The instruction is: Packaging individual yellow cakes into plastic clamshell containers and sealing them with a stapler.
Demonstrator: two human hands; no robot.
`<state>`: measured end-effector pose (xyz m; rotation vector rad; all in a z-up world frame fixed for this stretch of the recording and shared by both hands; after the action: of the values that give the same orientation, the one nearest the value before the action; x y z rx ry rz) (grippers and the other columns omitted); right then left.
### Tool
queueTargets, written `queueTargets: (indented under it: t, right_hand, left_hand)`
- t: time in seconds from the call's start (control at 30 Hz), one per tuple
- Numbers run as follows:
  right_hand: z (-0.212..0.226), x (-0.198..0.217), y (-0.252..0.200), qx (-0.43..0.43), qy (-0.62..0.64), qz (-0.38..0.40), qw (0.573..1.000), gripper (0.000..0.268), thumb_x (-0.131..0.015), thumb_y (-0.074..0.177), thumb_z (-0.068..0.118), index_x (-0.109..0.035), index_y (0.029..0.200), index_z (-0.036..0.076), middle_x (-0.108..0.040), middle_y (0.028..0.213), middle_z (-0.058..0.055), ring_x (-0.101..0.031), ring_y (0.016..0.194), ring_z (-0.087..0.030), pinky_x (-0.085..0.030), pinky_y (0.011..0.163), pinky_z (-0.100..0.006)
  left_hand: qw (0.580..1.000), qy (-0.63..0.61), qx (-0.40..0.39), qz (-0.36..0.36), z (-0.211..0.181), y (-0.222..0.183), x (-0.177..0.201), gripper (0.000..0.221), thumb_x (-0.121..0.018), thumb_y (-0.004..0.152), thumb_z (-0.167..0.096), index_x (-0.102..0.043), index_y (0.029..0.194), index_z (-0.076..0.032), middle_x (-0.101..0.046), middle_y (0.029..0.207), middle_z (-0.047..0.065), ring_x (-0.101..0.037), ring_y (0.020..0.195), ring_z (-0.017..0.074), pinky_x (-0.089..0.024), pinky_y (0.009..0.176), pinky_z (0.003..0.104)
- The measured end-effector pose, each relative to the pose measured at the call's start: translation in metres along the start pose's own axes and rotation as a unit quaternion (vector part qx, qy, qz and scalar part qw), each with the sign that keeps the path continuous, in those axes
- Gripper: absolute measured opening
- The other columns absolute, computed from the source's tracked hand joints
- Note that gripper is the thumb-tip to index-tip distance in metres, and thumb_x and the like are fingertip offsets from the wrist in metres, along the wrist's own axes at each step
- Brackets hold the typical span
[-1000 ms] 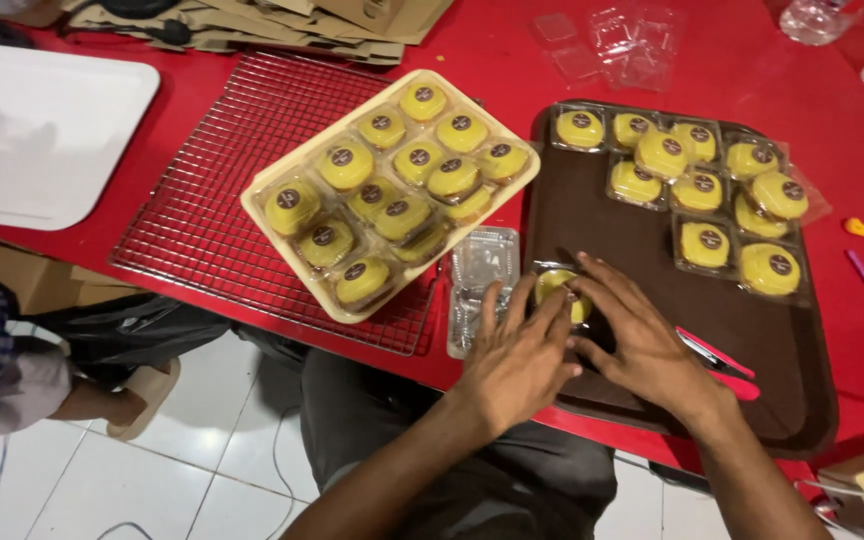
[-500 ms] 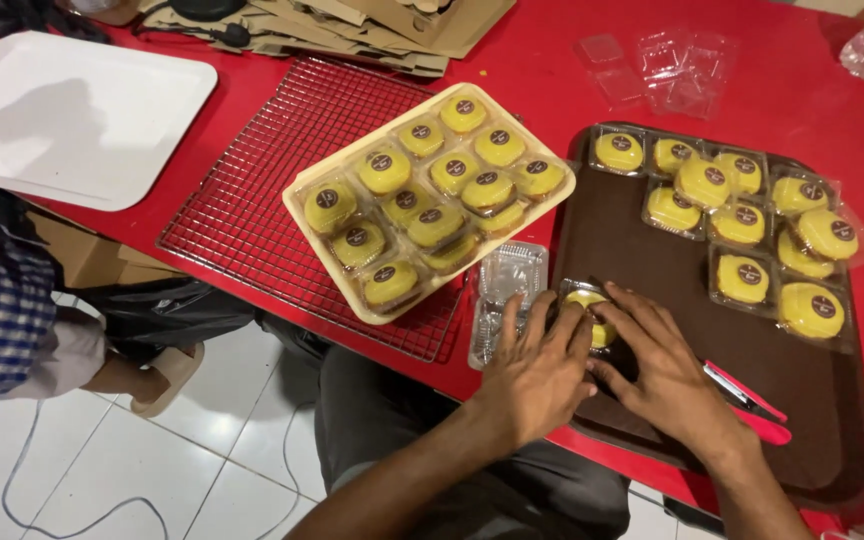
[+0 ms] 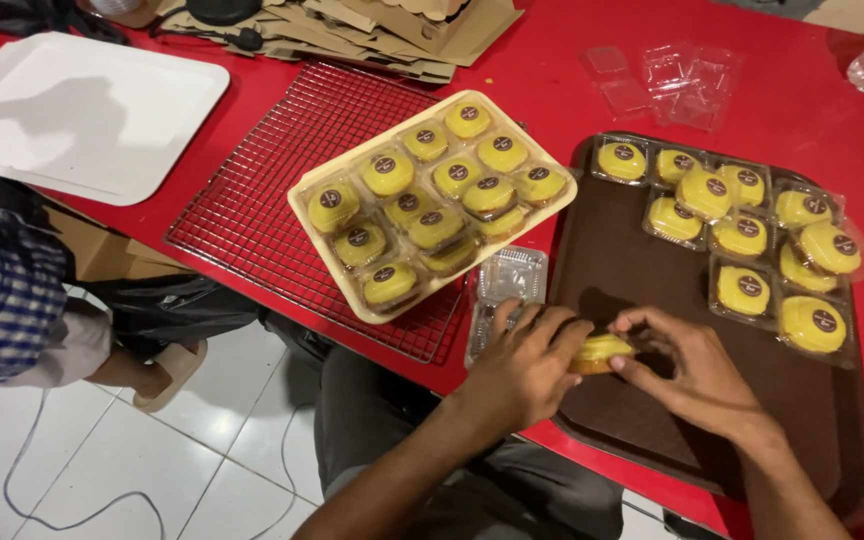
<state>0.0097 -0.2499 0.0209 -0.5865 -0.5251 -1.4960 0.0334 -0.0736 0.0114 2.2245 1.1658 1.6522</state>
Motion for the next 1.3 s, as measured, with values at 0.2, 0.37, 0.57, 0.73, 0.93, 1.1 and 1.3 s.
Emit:
queueTargets:
  t: [0.2, 0.37, 0.57, 0.73, 0.93, 1.1, 1.3]
  right_hand:
    - [-0.011, -0.006, -0.008, -0.017, 0.142, -0.012, 0.990, 0.051, -0.087, 0.072, 0.007, -0.068, 0.120, 0.005, -0.077, 0.122, -0.008, -0.074, 0.107, -0.017, -0.058, 0.100, -0.028]
    - [0.047, 0.003, -0.022, 0.164, 0.012, -0.129, 0.978, 0.046, -0.086, 0.073, 0.006, -0.067, 0.114, 0.005, -0.073, 0.124, -0.011, -0.071, 0.112, -0.017, -0.057, 0.101, -0.027]
    - [0.082, 0.001, -0.035, 0.340, -0.047, -0.249, 0.906, 0.026, -0.078, 0.081, 0.001, -0.068, 0.104, -0.004, -0.071, 0.114, -0.023, -0.073, 0.107, -0.039, -0.058, 0.097, -0.046]
    - [0.098, 0.001, -0.043, 0.395, -0.008, -0.288, 0.872, 0.027, -0.080, 0.073, -0.007, -0.069, 0.097, -0.010, -0.073, 0.102, -0.029, -0.075, 0.097, -0.050, -0.060, 0.086, -0.059]
    - [0.100, -0.001, -0.046, 0.355, 0.038, -0.296, 0.886, 0.034, -0.083, 0.071, -0.007, -0.068, 0.101, -0.013, -0.074, 0.101, -0.029, -0.075, 0.098, -0.046, -0.060, 0.082, -0.051]
    - [0.105, -0.001, -0.041, 0.346, 0.031, -0.306, 0.886, 0.039, -0.087, 0.069, -0.005, -0.069, 0.103, -0.011, -0.075, 0.102, -0.027, -0.076, 0.097, -0.042, -0.061, 0.082, -0.048]
    - [0.119, 0.003, -0.031, 0.427, 0.080, -0.279, 0.857, 0.030, -0.084, 0.075, -0.004, -0.069, 0.100, -0.012, -0.075, 0.099, -0.028, -0.077, 0.094, -0.047, -0.062, 0.081, -0.053]
  left_hand:
    - [0.996, -0.072, -0.033, -0.051, -0.002, 0.006, 0.010, 0.042, -0.065, 0.087, -0.001, -0.059, 0.128, 0.004, -0.063, 0.120, 0.020, -0.059, 0.107, 0.0369, -0.046, 0.094, 0.051]
    - [0.989, -0.093, -0.070, -0.094, -0.012, 0.012, 0.041, 0.034, -0.056, 0.096, 0.005, -0.060, 0.130, 0.003, -0.061, 0.125, 0.020, -0.057, 0.112, 0.0379, -0.049, 0.099, 0.051]
    - [0.980, -0.060, -0.088, -0.167, -0.006, 0.007, 0.042, 0.027, -0.055, 0.101, -0.004, -0.066, 0.126, -0.003, -0.064, 0.125, 0.013, -0.059, 0.120, 0.0353, -0.049, 0.106, 0.046]
    - [0.954, -0.096, -0.119, -0.257, -0.008, -0.002, 0.058, 0.029, -0.051, 0.104, -0.017, -0.067, 0.126, -0.008, -0.067, 0.124, 0.010, -0.066, 0.118, 0.0353, -0.051, 0.104, 0.047]
    - [0.922, -0.190, -0.150, -0.304, -0.014, -0.007, 0.085, 0.033, -0.063, 0.101, -0.015, -0.063, 0.130, 0.000, -0.070, 0.121, 0.016, -0.070, 0.108, 0.0383, -0.055, 0.097, 0.053]
    - [0.912, -0.222, -0.152, -0.310, -0.012, -0.002, 0.093, 0.033, -0.070, 0.095, -0.009, -0.066, 0.125, 0.003, -0.071, 0.116, 0.018, -0.071, 0.103, 0.0418, -0.059, 0.091, 0.053]
    - [0.912, -0.195, -0.150, -0.328, -0.016, 0.000, 0.108, 0.026, -0.063, 0.099, -0.010, -0.068, 0.120, 0.004, -0.071, 0.111, 0.019, -0.072, 0.098, 0.0413, -0.060, 0.088, 0.051]
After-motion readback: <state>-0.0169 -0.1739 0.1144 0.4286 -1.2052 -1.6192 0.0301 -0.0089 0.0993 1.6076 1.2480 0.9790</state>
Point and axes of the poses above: each hand's wrist, its own y-axis towards the middle knuckle, its own x-axis out of the back of the hand, z = x × y, the point moved 7 cm from there along y, towards the middle knuckle
